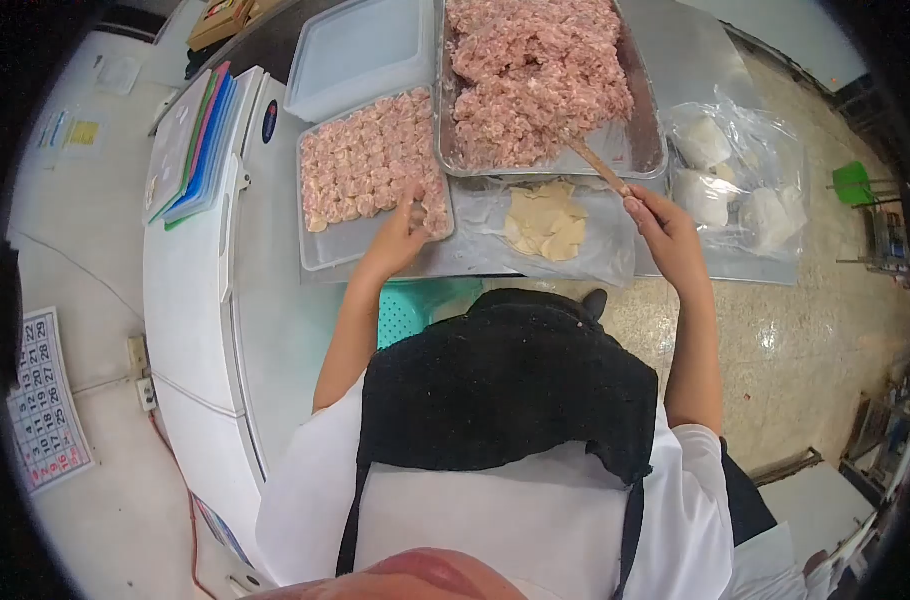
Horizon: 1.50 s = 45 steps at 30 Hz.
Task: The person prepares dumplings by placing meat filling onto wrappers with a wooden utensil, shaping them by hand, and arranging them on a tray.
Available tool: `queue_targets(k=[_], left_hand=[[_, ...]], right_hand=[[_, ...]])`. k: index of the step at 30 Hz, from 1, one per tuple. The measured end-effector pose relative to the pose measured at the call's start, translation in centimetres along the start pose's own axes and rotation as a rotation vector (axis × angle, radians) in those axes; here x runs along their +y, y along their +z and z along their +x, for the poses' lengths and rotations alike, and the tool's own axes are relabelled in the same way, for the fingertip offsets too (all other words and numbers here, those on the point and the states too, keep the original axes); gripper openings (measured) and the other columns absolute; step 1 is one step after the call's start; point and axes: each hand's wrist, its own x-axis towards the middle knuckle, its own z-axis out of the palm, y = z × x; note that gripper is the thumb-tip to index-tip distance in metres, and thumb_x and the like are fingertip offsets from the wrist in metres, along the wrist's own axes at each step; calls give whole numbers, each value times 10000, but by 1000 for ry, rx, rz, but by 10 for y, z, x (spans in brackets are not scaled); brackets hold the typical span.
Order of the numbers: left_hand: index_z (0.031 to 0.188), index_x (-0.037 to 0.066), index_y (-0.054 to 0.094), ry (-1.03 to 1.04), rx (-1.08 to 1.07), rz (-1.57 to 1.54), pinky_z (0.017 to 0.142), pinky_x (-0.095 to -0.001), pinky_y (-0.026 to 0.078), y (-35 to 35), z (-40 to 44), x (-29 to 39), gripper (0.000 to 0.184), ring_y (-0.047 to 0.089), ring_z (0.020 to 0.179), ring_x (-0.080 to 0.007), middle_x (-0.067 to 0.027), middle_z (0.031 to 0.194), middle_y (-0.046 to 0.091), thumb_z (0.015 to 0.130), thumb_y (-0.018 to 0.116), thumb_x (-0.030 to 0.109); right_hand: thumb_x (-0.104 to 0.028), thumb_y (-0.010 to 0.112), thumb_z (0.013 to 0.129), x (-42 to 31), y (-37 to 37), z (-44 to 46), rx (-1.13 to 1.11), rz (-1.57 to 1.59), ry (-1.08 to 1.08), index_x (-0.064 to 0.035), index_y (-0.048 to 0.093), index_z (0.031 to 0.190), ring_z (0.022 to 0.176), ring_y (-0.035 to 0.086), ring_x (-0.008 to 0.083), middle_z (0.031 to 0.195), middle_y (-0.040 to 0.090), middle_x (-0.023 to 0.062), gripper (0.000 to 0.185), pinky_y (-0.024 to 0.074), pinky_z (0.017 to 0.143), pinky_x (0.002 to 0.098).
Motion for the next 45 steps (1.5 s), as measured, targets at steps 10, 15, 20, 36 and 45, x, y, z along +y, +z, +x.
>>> queue_targets(k=[10,15,20,36,45], left_hand=[[1525,143,131,-266,-85,-305,836,-378,505,-2,1,-7,809,663,936,-335,-190,1004,676,816,499,13],[1528,136,124,-170,25,-182,917,-348,475,-7,2,-12,821,641,1034,-283,-195,1174,613,792,428,-65],[1527,103,132,24,-22,-670,1017,-334,404,5,0,-22,845,518,1237,-243,-210,1422,427,752,383,-121],[1529,111,135,-61,-91,-189,1134,-349,256,-62,-13,-67,859,302,1410,-286,-187,1530,285,746,439,-71],[1513,97,194,62,85,-87,1084,-377,323,-30,4,-62,804,399,1336,-324,-206,1440,415,773,484,-21]], right_hand=[[-242,597,944,-13,34,15,-168,-74,-279,24,632,1135,934,645,242,1030,682,160,330,481,840,320],[-236,590,949,-21,56,1,-180,-65,-251,25,632,1137,938,644,242,1027,681,161,325,478,847,319],[-243,580,957,-31,72,-21,-139,-84,-165,29,628,1150,965,630,211,1054,678,162,337,468,861,303],[-267,526,992,-48,88,-35,27,-17,-46,25,609,1196,874,562,125,949,650,65,366,446,797,263],[-298,461,1020,-53,65,-15,-28,19,-97,-15,638,1088,548,350,49,609,397,-53,341,283,495,223]])
